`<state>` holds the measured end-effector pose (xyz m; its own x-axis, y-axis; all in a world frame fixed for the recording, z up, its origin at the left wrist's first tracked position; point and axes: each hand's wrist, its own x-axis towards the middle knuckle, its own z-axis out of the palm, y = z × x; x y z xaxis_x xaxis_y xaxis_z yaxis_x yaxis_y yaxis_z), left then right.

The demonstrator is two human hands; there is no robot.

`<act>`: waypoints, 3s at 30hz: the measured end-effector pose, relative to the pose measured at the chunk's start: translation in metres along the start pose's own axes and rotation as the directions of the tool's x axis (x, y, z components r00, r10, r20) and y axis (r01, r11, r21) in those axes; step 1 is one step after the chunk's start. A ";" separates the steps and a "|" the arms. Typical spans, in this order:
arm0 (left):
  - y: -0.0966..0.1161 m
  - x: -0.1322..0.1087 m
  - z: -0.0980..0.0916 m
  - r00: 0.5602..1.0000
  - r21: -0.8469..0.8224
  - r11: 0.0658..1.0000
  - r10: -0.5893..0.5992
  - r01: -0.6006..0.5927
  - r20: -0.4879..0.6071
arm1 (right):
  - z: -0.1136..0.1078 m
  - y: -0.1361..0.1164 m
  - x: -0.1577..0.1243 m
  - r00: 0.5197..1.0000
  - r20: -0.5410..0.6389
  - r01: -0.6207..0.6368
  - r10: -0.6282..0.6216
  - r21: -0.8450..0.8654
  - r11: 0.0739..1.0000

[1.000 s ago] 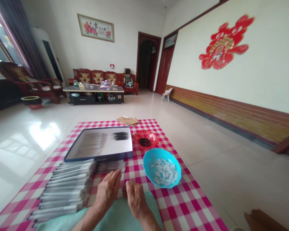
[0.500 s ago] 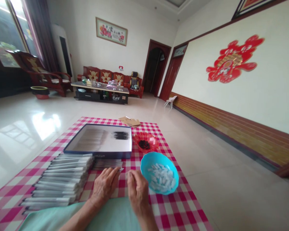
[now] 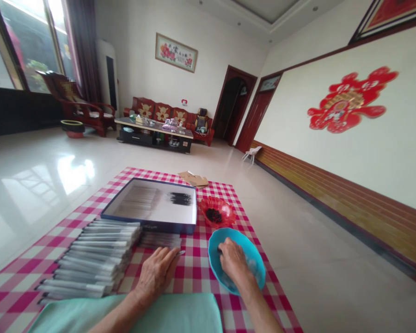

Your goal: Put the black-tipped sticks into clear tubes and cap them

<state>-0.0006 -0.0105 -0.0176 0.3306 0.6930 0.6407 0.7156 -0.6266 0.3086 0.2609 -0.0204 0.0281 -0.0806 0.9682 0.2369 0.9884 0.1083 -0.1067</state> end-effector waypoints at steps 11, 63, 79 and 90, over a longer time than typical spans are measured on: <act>-0.005 -0.001 0.001 0.991 -0.125 0.992 -0.032 0.016 -0.127 | 0.009 -0.113 -0.001 0.931 0.058 -0.111 0.360 0.985 0.130; -0.001 -0.002 -0.009 0.991 -0.034 0.994 -0.105 0.108 0.077 | 0.056 -0.130 -0.004 0.909 0.142 -0.137 0.392 0.990 -0.041; -0.002 -0.004 -0.011 0.991 0.038 0.999 -0.001 -0.005 0.134 | 0.050 -0.130 -0.007 0.891 0.327 -0.254 0.316 0.934 -0.250; -0.003 0.010 -0.025 0.965 0.112 0.993 -0.073 0.046 0.250 | 0.051 -0.131 -0.007 0.830 0.094 -0.173 0.549 0.980 0.094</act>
<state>-0.0149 -0.0103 0.0051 0.4206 0.8042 0.4200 0.7948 -0.5498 0.2570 0.1254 -0.0302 -0.0087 0.4636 0.8848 0.0473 -0.0190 0.0634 -0.9978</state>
